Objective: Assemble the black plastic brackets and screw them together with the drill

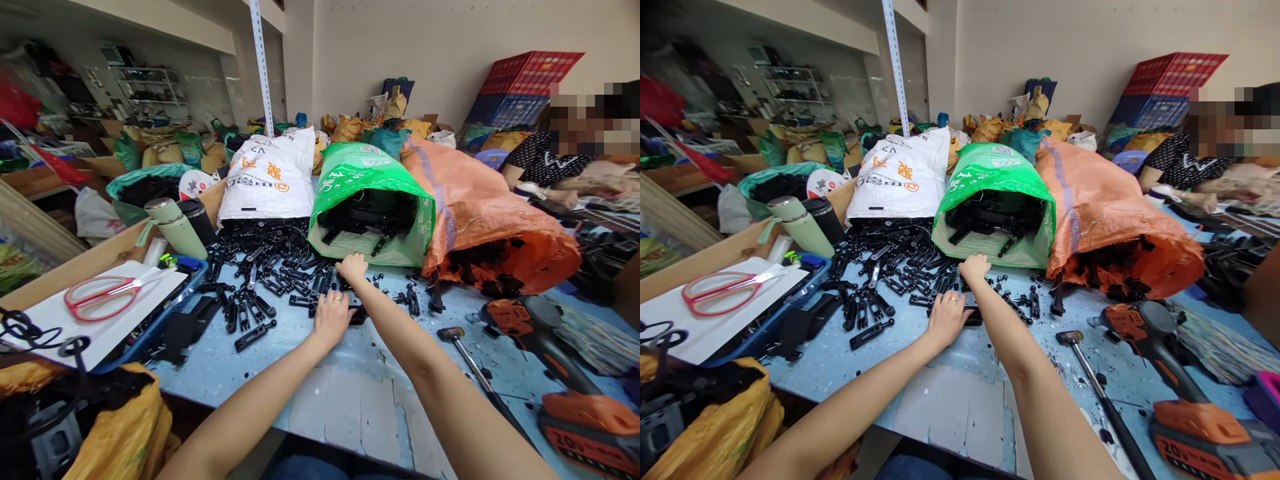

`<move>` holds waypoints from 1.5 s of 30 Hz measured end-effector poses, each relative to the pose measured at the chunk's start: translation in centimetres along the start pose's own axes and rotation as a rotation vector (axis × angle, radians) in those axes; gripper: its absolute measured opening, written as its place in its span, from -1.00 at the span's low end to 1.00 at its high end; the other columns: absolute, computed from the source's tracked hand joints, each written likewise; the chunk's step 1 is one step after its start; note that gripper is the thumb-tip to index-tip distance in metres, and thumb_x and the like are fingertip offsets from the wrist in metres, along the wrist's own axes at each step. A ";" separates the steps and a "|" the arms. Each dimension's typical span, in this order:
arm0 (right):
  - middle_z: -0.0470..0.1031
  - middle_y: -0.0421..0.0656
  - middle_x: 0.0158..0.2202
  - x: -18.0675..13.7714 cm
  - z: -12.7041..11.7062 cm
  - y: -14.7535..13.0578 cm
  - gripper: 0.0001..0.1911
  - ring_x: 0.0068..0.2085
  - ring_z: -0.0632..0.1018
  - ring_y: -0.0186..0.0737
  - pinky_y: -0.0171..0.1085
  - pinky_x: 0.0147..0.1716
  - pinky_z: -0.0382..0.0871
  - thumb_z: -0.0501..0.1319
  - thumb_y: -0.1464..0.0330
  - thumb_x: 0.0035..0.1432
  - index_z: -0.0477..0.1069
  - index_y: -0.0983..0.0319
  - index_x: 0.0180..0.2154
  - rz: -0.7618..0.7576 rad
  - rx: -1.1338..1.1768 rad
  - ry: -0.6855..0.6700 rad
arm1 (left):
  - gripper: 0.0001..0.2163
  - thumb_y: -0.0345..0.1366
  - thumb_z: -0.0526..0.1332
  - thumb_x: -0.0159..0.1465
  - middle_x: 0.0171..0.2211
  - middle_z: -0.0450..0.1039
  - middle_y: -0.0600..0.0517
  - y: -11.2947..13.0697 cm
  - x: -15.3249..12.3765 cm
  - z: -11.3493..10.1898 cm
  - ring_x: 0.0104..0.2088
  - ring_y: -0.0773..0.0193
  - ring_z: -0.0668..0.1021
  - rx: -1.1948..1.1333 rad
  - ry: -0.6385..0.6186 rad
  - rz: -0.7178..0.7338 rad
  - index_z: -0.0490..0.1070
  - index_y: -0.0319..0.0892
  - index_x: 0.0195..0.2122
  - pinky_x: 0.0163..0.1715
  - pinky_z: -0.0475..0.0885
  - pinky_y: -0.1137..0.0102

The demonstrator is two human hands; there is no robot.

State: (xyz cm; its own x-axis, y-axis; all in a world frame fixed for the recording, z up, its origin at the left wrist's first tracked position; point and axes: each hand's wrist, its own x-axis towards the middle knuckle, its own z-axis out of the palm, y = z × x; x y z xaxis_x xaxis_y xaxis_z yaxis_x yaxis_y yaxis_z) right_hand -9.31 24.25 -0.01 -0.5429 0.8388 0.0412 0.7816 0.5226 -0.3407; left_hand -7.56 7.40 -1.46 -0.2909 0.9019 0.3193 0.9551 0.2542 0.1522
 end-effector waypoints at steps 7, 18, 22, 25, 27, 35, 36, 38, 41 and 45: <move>0.43 0.08 -0.15 -0.7 -1.3 2.2 -0.68 -0.04 0.38 0.01 -0.14 -0.14 0.28 0.20 0.24 -0.03 0.45 0.34 -0.28 0.145 0.353 -0.088 | -0.64 -0.47 0.04 0.15 -0.02 0.29 -0.17 -9.2 -5.6 -4.4 0.00 0.02 0.28 0.088 -0.031 -0.272 0.29 -0.22 0.00 -0.11 0.26 0.18; 0.38 -0.08 -0.07 -18.3 -4.5 8.2 -0.34 -0.10 0.45 -0.17 -0.16 -0.10 0.34 0.23 0.35 -0.03 0.12 0.15 0.13 -0.301 0.663 -0.248 | -0.83 -0.42 0.11 0.13 -0.18 0.38 -0.11 -11.2 -3.3 -2.6 -0.06 0.04 0.36 -0.037 -0.028 -0.156 0.38 -0.19 -0.24 -0.12 0.30 0.18; 0.31 -0.01 -0.01 -26.5 -3.5 8.8 -0.45 -0.01 0.35 -0.05 -0.05 -0.02 0.26 0.17 0.37 0.08 0.19 0.15 0.14 -0.450 0.215 -0.210 | -0.79 -0.39 0.15 0.13 -0.11 0.38 -0.06 -9.9 -5.3 -4.5 0.02 0.11 0.34 -0.256 0.231 -0.034 0.32 -0.17 -0.18 0.04 0.24 0.17; 0.21 -0.01 0.13 -29.3 -2.3 7.3 -0.42 0.08 0.29 0.02 -0.02 0.04 0.20 0.19 0.25 0.10 0.16 0.14 0.16 -0.541 0.099 -0.201 | -0.74 -0.38 0.09 0.22 -0.11 0.39 -0.05 -6.7 -7.4 -5.9 -0.02 0.16 0.40 -0.437 0.289 0.106 0.28 -0.16 -0.05 0.03 0.28 0.19; 0.22 0.01 0.13 -29.3 -1.6 6.0 -0.46 0.08 0.30 0.05 0.02 0.03 0.20 0.17 0.23 0.13 0.19 0.16 0.14 -0.502 0.076 -0.159 | -0.68 -0.36 0.04 0.27 -0.08 0.37 -0.10 -4.2 -8.7 -6.4 -0.04 0.15 0.41 -0.487 0.171 0.135 0.23 -0.17 0.06 -0.02 0.33 0.21; 0.41 -0.09 -0.25 -25.1 -2.4 5.2 -0.47 -0.39 0.50 -0.24 -0.23 -0.44 0.44 -0.06 0.12 0.25 0.06 0.18 0.19 -0.042 1.094 -0.302 | -0.61 -0.26 -0.09 0.35 -0.08 0.32 -0.07 1.0 -10.7 -6.3 -0.48 0.39 0.47 -0.934 -0.130 -0.121 0.09 -0.06 0.20 -0.36 0.46 0.36; 0.40 -0.12 -0.30 -25.0 -2.7 5.4 -0.44 -0.44 0.48 -0.27 -0.26 -0.50 0.42 -0.04 0.11 0.24 0.05 0.18 0.20 -0.025 1.195 -0.341 | -0.61 -0.25 -0.08 0.34 -0.10 0.33 -0.07 1.5 -10.6 -6.3 -0.49 0.39 0.46 -0.976 -0.100 -0.160 0.10 -0.07 0.20 -0.37 0.46 0.37; 0.37 -0.16 -0.36 -24.9 -3.4 5.7 -0.44 -0.49 0.44 -0.34 -0.31 -0.54 0.39 0.00 0.11 0.22 0.08 0.18 0.20 -0.074 1.261 -0.374 | -0.63 -0.26 -0.03 0.33 -0.12 0.35 -0.07 2.1 -10.5 -6.4 -0.32 0.31 0.49 -0.990 -0.002 -0.192 0.18 -0.10 0.16 -0.24 0.44 0.34; 0.35 -0.17 -0.32 -24.9 -4.4 6.4 -0.49 -0.49 0.40 -0.41 -0.33 -0.49 0.38 0.07 0.16 0.21 0.16 0.13 0.17 -0.264 1.112 -0.354 | -0.67 -0.29 0.01 0.31 -0.14 0.36 -0.08 2.6 -10.2 -6.7 -0.11 0.21 0.43 -0.939 0.066 -0.139 0.30 -0.13 0.09 -0.08 0.35 0.29; 0.32 -0.18 -0.33 -25.4 -4.4 6.2 -0.52 -0.47 0.38 -0.41 -0.35 -0.47 0.39 0.08 0.23 0.22 0.17 0.07 0.17 -0.404 0.979 -0.239 | -0.69 -0.31 0.03 0.31 -0.18 0.35 -0.07 3.3 -10.1 -6.9 -0.16 0.24 0.44 -0.936 0.152 -0.153 0.34 -0.12 0.05 -0.13 0.37 0.31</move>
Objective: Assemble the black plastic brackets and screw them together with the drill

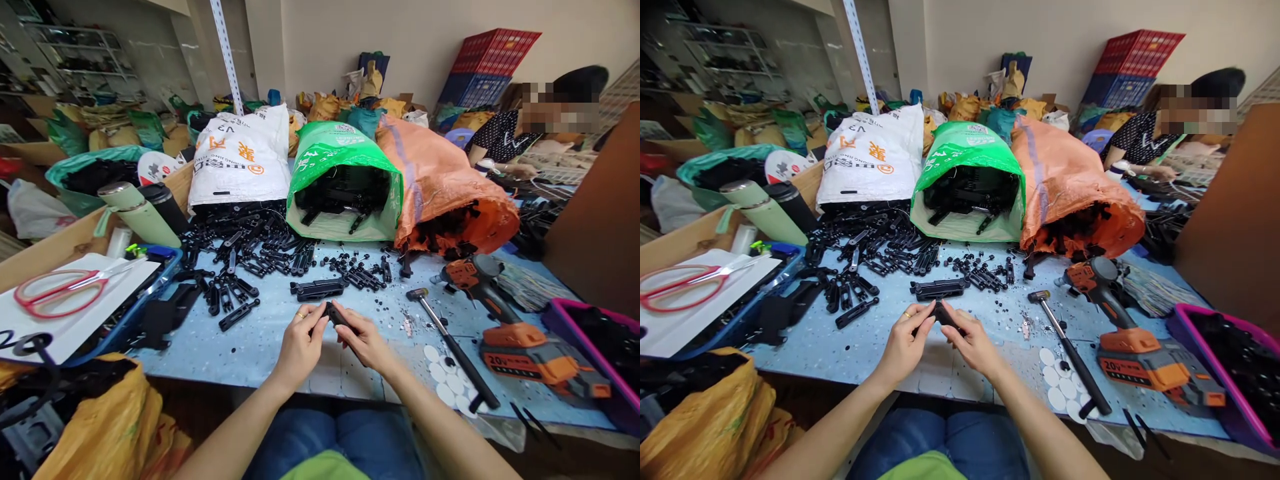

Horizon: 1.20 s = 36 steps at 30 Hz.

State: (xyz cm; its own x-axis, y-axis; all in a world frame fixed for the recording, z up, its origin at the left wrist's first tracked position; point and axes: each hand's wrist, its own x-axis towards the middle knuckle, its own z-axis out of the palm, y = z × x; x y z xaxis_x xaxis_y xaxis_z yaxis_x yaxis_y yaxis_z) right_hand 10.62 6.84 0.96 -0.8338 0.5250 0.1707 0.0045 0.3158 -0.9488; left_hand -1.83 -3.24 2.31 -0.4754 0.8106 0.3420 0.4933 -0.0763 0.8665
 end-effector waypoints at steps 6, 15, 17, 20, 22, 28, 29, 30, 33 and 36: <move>0.35 -0.09 -0.13 -0.7 2.6 0.3 -0.49 -0.47 0.38 -0.40 -0.33 -0.46 0.40 0.04 0.22 0.24 0.09 0.06 0.21 -0.060 0.038 0.191 | -0.69 -0.35 -0.02 0.32 -0.16 0.34 -0.08 0.2 0.0 1.1 -0.14 0.25 0.44 -0.032 0.187 0.100 0.32 -0.11 0.06 -0.14 0.38 0.34; 0.44 -0.07 -0.08 2.6 -3.0 2.5 -0.51 -0.17 0.46 -0.16 -0.14 -0.11 0.32 0.00 0.12 0.23 0.20 0.14 0.15 0.151 -0.501 -0.045 | -0.61 -0.33 -0.05 0.30 0.01 0.26 -0.20 -3.4 -2.0 2.3 -0.02 0.05 0.41 0.307 0.072 -0.189 0.14 -0.15 0.17 -0.12 0.38 0.11; 0.37 -0.02 0.00 4.8 -7.2 3.2 -0.53 -0.07 0.42 -0.11 -0.10 -0.05 0.26 0.01 0.15 0.22 0.23 0.17 0.12 0.263 -0.653 0.198 | -0.55 -0.43 0.02 0.23 0.11 0.18 -0.17 -3.4 -1.8 2.0 0.10 -0.01 0.29 0.461 -0.120 -0.061 0.14 -0.10 0.17 0.00 0.26 -0.01; 0.24 0.09 0.10 8.1 -13.8 3.9 -0.50 0.14 0.20 0.03 -0.01 0.08 0.06 0.12 0.25 0.15 0.19 0.26 0.12 0.515 -0.692 0.643 | -0.56 -0.53 0.04 0.18 0.02 0.33 -0.04 -2.5 -0.7 1.3 0.13 0.01 0.25 0.584 -0.490 0.212 0.28 -0.02 0.06 0.10 0.04 -0.12; 0.26 0.19 0.05 9.5 -17.3 4.2 -0.46 0.13 0.21 0.10 0.01 0.05 0.07 0.20 0.33 0.06 0.20 0.37 0.07 0.629 -0.620 0.736 | -0.61 -0.53 0.01 0.21 -0.15 0.44 -0.02 -1.9 0.1 1.1 0.00 0.08 0.38 0.660 -0.594 0.282 0.32 -0.04 0.02 0.11 0.01 -0.13; 0.42 -0.11 -0.48 8.2 -19.5 4.8 -0.77 -0.41 0.45 -0.27 -0.33 -0.45 0.32 0.23 0.43 -0.04 0.35 0.37 -0.26 0.721 -0.264 0.654 | -0.70 -0.45 0.07 0.24 -0.28 0.45 -0.06 -2.0 0.2 0.3 -0.24 0.14 0.47 0.808 -0.493 0.169 0.33 -0.19 0.00 0.04 0.18 -0.01; 0.38 -0.17 -0.54 7.3 -18.6 4.8 -0.81 -0.50 0.41 -0.34 -0.37 -0.53 0.30 0.20 0.40 0.00 0.36 0.35 -0.29 0.719 -0.191 0.625 | -0.70 -0.46 0.08 0.23 -0.28 0.45 -0.06 -2.2 0.0 0.2 -0.22 0.13 0.47 0.798 -0.483 0.150 0.33 -0.18 0.00 0.02 0.20 0.00; 0.35 -0.21 -0.58 6.2 -17.4 4.7 -0.84 -0.57 0.37 -0.39 -0.40 -0.58 0.28 0.18 0.38 0.03 0.36 0.34 -0.31 0.714 -0.123 0.597 | -0.70 -0.44 0.10 0.23 -0.25 0.45 -0.08 -2.2 -0.2 0.2 -0.18 0.10 0.46 0.769 -0.468 0.137 0.33 -0.17 0.00 0.02 0.20 0.00; 0.37 -0.23 -0.55 2.5 -12.0 4.1 -0.79 -0.60 0.35 -0.47 -0.46 -0.62 0.29 0.22 0.31 0.01 0.38 0.29 -0.29 0.676 0.068 0.500 | -0.59 -0.26 0.16 0.22 -0.04 0.37 -0.14 -1.7 -0.5 0.8 0.00 0.02 0.38 0.512 -0.390 0.090 0.22 -0.13 0.10 0.04 0.20 0.02; 0.45 -0.18 -0.38 -1.2 -5.7 2.6 -0.62 -0.49 0.45 -0.41 -0.46 -0.61 0.30 0.26 0.19 -0.01 0.36 0.24 -0.17 0.547 0.404 0.327 | -0.53 -0.11 0.09 0.25 0.02 0.32 -0.15 -0.6 -0.4 2.2 -0.04 0.10 0.44 0.088 -0.308 -0.104 0.13 -0.14 0.15 -0.07 0.36 0.19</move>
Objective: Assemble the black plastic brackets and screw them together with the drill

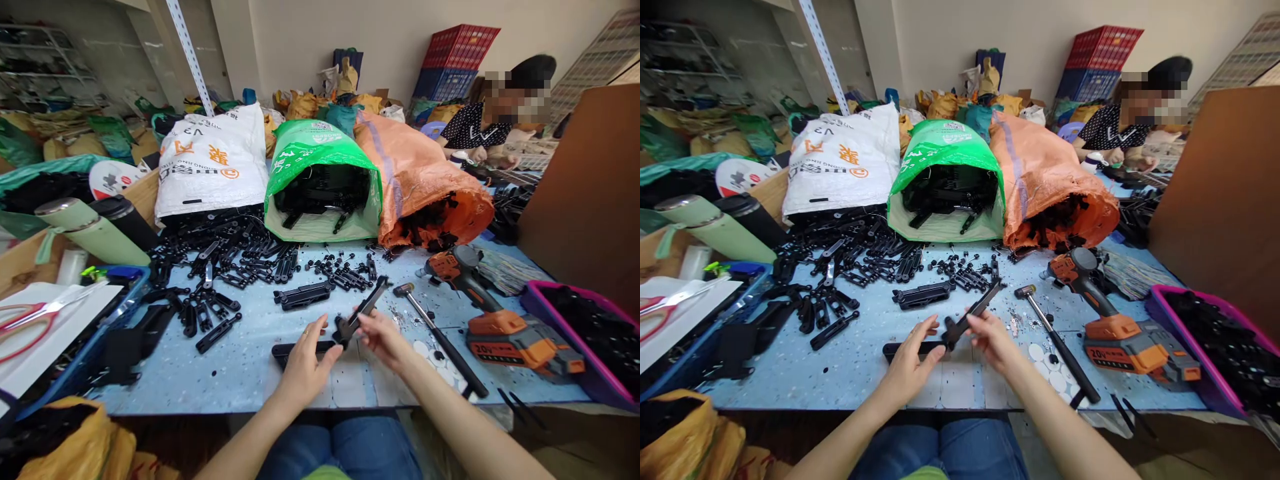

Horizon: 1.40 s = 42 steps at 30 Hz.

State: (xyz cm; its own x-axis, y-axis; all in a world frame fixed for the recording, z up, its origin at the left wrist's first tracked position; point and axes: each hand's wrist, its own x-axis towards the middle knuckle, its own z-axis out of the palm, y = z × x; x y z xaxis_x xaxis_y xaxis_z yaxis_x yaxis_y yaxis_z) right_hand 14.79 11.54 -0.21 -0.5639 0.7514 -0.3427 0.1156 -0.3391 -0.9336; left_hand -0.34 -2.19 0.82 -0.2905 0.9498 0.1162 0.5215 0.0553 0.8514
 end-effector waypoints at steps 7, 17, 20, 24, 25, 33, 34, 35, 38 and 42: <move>0.46 -0.03 -0.21 -6.3 2.3 -0.8 -0.70 -0.17 0.44 -0.10 -0.12 -0.17 0.28 0.10 0.15 0.18 0.43 0.21 -0.20 -0.601 -1.095 -0.175 | -0.63 -0.01 0.03 0.23 -0.56 0.37 0.09 0.8 0.2 0.1 -0.71 0.41 0.37 -0.431 -0.099 -0.474 0.37 -0.24 -0.24 -0.74 0.18 0.51; 0.44 -0.16 -0.35 -3.9 -1.2 0.4 -0.63 -0.38 0.47 -0.25 -0.32 -0.45 0.14 0.00 0.06 0.22 0.35 0.21 -0.27 -0.566 -1.651 -0.442 | -0.45 0.11 0.17 0.09 -0.05 0.35 -0.13 -0.9 1.3 -1.3 -0.01 0.01 0.35 0.501 -0.351 0.209 0.30 -0.14 0.00 -0.03 0.23 0.14; 0.44 -0.16 -0.36 -4.4 -0.5 0.6 -0.62 -0.39 0.46 -0.25 -0.32 -0.45 0.12 -0.02 0.06 0.23 0.35 0.20 -0.27 -0.551 -1.655 -0.371 | -0.35 0.19 0.25 -0.07 -0.12 0.36 -0.11 -1.3 1.2 -0.9 -0.07 -0.01 0.38 0.567 -0.341 0.228 0.29 -0.16 -0.07 -0.07 0.24 0.16; 0.43 -0.11 -0.33 -5.3 0.5 -0.1 -0.66 -0.35 0.46 -0.22 -0.30 -0.41 0.13 -0.02 0.11 0.25 0.35 0.20 -0.24 -0.585 -1.676 -0.262 | -0.45 0.12 0.24 0.00 -0.22 0.39 -0.06 -1.6 0.6 -0.8 -0.20 0.05 0.44 0.586 -0.291 0.231 0.26 -0.16 -0.11 -0.20 0.31 0.23; 0.43 -0.10 -0.32 -5.4 0.7 -0.3 -0.68 -0.34 0.45 -0.20 -0.29 -0.40 0.13 -0.01 0.12 0.25 0.35 0.20 -0.23 -0.594 -1.686 -0.248 | -0.49 0.10 0.22 0.03 -0.23 0.39 -0.06 -1.7 0.5 -0.8 -0.21 0.06 0.45 0.584 -0.279 0.234 0.25 -0.15 -0.12 -0.23 0.32 0.25; 0.43 -0.09 -0.34 -5.1 1.5 -2.5 -0.72 -0.33 0.44 -0.17 -0.26 -0.40 0.12 0.03 0.15 0.24 0.34 0.21 -0.27 -0.621 -1.734 -0.251 | -0.57 0.07 0.18 0.12 -0.26 0.42 -0.04 -2.8 0.3 -0.6 -0.22 0.10 0.48 0.540 -0.170 0.290 0.27 -0.16 -0.14 -0.30 0.35 0.29; 0.43 -0.10 -0.34 -5.1 1.5 -2.7 -0.73 -0.34 0.44 -0.17 -0.26 -0.40 0.12 0.04 0.15 0.23 0.34 0.21 -0.27 -0.623 -1.737 -0.251 | -0.56 0.07 0.18 0.12 -0.27 0.42 -0.04 -2.8 0.4 -0.6 -0.23 0.10 0.48 0.539 -0.163 0.290 0.27 -0.16 -0.15 -0.30 0.35 0.29; 0.43 -0.10 -0.34 -5.1 1.5 -2.8 -0.74 -0.34 0.44 -0.17 -0.26 -0.40 0.12 0.04 0.16 0.23 0.33 0.21 -0.27 -0.623 -1.740 -0.246 | -0.56 0.07 0.18 0.11 -0.27 0.43 -0.04 -2.8 0.4 -0.6 -0.23 0.11 0.48 0.539 -0.157 0.287 0.28 -0.16 -0.15 -0.31 0.35 0.29; 0.43 -0.12 -0.35 -5.2 1.5 -2.8 -0.74 -0.35 0.44 -0.18 -0.27 -0.41 0.11 0.05 0.15 0.22 0.32 0.20 -0.28 -0.627 -1.746 -0.231 | -0.59 0.06 0.19 0.11 -0.30 0.43 -0.03 -2.6 0.6 -0.7 -0.26 0.12 0.49 0.543 -0.155 0.280 0.29 -0.15 -0.18 -0.35 0.35 0.32; 0.42 -0.14 -0.36 -4.9 0.8 -2.3 -0.72 -0.35 0.44 -0.21 -0.28 -0.41 0.11 0.01 0.14 0.25 0.31 0.21 -0.29 -0.673 -1.740 -0.279 | -0.60 0.07 0.18 0.11 -0.33 0.42 -0.02 -2.0 0.0 -0.4 -0.29 0.13 0.48 0.560 -0.202 0.266 0.31 -0.15 -0.23 -0.35 0.34 0.33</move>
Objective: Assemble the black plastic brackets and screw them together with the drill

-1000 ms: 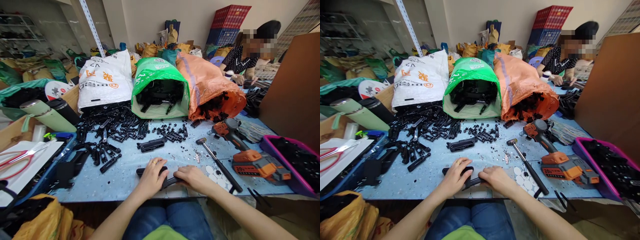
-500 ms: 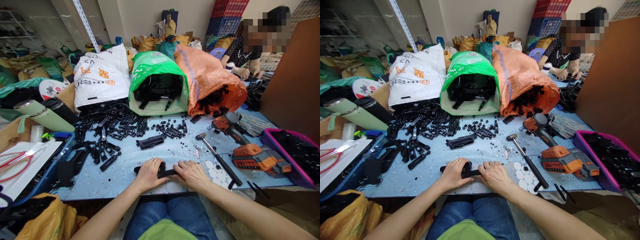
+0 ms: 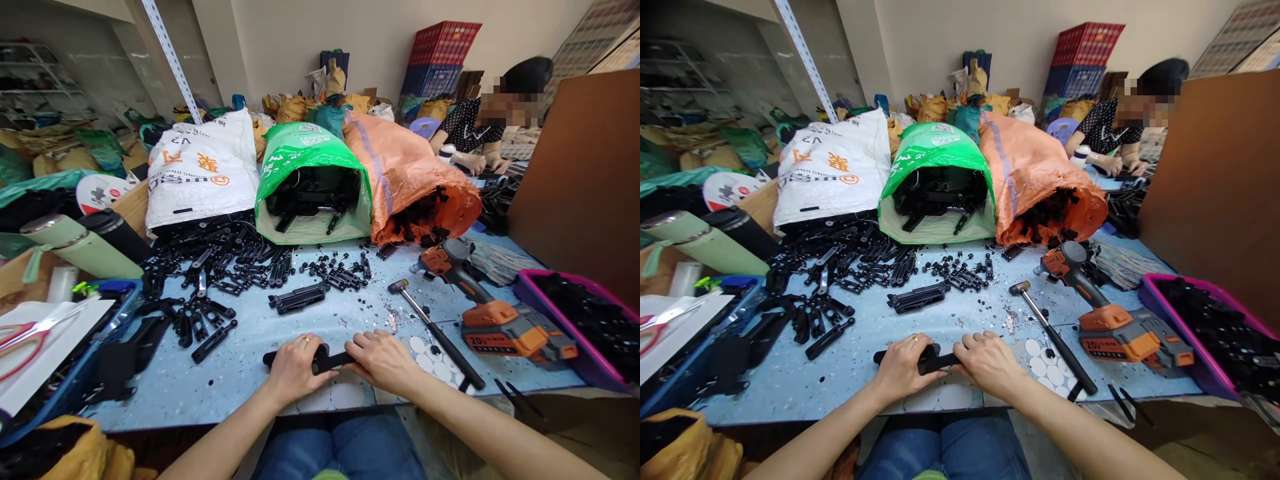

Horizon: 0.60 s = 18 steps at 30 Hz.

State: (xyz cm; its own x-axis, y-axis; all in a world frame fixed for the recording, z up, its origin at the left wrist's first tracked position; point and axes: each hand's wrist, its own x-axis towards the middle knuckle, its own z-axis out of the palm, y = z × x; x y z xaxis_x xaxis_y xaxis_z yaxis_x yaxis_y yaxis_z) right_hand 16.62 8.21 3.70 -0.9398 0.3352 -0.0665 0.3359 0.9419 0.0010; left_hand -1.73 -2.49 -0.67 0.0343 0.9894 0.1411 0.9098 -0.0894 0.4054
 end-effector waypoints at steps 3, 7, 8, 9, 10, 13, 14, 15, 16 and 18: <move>0.42 -0.15 -0.36 -0.2 1.3 1.3 -0.66 -0.35 0.43 -0.23 -0.28 -0.41 0.12 -0.03 0.10 0.25 0.32 0.21 -0.29 -0.035 0.069 -0.015 | -0.49 0.17 0.16 0.06 -0.26 0.42 -0.05 0.4 0.5 0.0 -0.22 0.09 0.46 0.008 -0.058 0.008 0.31 -0.16 -0.17 -0.28 0.36 0.29; 0.42 -0.12 -0.31 -1.4 3.0 3.3 -0.60 -0.26 0.43 -0.21 -0.27 -0.33 0.18 -0.04 0.07 0.24 0.36 0.23 -0.23 0.011 0.204 0.013 | -0.51 0.06 0.04 0.22 0.03 0.30 -0.11 -1.9 5.3 -1.2 0.04 0.08 0.32 0.109 0.001 0.025 0.21 -0.15 0.06 -0.03 0.26 0.23; 0.41 -0.11 -0.29 -1.9 3.3 3.7 -0.60 -0.23 0.42 -0.19 -0.27 -0.29 0.19 -0.04 0.07 0.24 0.37 0.23 -0.22 0.023 0.226 0.026 | -0.62 -0.07 -0.02 0.29 0.02 0.32 -0.09 -3.1 7.2 -1.6 0.02 0.13 0.35 0.160 0.027 -0.043 0.23 -0.16 0.04 -0.05 0.27 0.27; 0.41 -0.10 -0.27 -2.4 3.5 4.0 -0.60 -0.21 0.42 -0.18 -0.26 -0.26 0.20 -0.03 0.07 0.24 0.37 0.23 -0.21 0.030 0.243 0.032 | -0.69 -0.18 -0.05 0.32 -0.02 0.36 -0.09 -4.5 9.1 -2.0 -0.02 0.16 0.38 0.234 0.052 -0.142 0.27 -0.18 0.01 -0.08 0.29 0.29; 0.41 -0.10 -0.27 -2.8 3.7 4.3 -0.60 -0.20 0.41 -0.18 -0.25 -0.23 0.20 -0.01 0.07 0.23 0.38 0.23 -0.21 0.032 0.258 0.033 | -0.71 -0.26 -0.05 0.32 -0.06 0.38 -0.13 -5.9 11.0 -2.4 -0.03 0.12 0.38 0.259 0.059 -0.176 0.29 -0.21 -0.01 -0.11 0.29 0.27; 0.42 -0.11 -0.27 -3.3 3.7 5.1 -0.60 -0.20 0.41 -0.18 -0.24 -0.20 0.22 0.02 0.05 0.20 0.40 0.20 -0.20 0.049 0.294 0.036 | -0.81 -0.38 0.06 0.24 -0.23 0.47 -0.15 -9.4 15.2 -2.5 -0.10 0.07 0.43 0.286 0.027 -0.184 0.41 -0.23 -0.19 -0.14 0.29 0.24; 0.42 -0.11 -0.27 -3.0 3.6 5.7 -0.60 -0.20 0.41 -0.19 -0.25 -0.20 0.23 0.01 0.06 0.21 0.40 0.20 -0.19 0.064 0.297 0.048 | -0.84 -0.42 0.08 0.21 -0.29 0.48 -0.14 -10.1 16.0 -2.3 -0.13 0.08 0.45 0.290 0.013 -0.172 0.44 -0.24 -0.27 -0.14 0.29 0.25; 0.42 -0.11 -0.25 -2.4 3.5 6.4 -0.61 -0.20 0.42 -0.20 -0.25 -0.20 0.24 0.00 0.07 0.22 0.40 0.20 -0.19 0.088 0.291 0.070 | -0.85 -0.45 0.08 0.20 -0.32 0.48 -0.14 -10.5 16.5 -2.1 -0.15 0.10 0.46 0.293 0.003 -0.160 0.45 -0.24 -0.33 -0.14 0.28 0.27; 0.42 -0.10 -0.24 -1.5 3.3 7.3 -0.62 -0.19 0.42 -0.20 -0.25 -0.20 0.24 -0.02 0.09 0.24 0.40 0.21 -0.18 0.121 0.274 0.097 | -0.85 -0.48 0.08 0.19 -0.34 0.48 -0.14 -10.7 16.8 -1.9 -0.17 0.12 0.47 0.295 -0.002 -0.147 0.45 -0.25 -0.37 -0.14 0.29 0.28; 0.43 -0.09 -0.20 1.2 3.0 9.6 -0.64 -0.18 0.42 -0.21 -0.27 -0.20 0.25 -0.06 0.16 0.28 0.39 0.22 -0.16 0.213 0.188 0.139 | -0.83 -0.48 0.07 0.20 -0.34 0.47 -0.14 -10.4 16.7 -1.8 -0.18 0.14 0.47 0.294 0.008 -0.125 0.45 -0.26 -0.39 -0.16 0.30 0.31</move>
State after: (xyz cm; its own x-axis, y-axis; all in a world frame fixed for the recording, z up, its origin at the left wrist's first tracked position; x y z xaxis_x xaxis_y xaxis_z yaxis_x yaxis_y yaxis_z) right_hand 18.92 17.55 0.63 -0.8423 0.5365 0.0525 0.5197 0.8340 -0.1854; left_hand -11.37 14.81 -0.95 -0.0879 0.9896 0.1141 0.9873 0.0713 0.1419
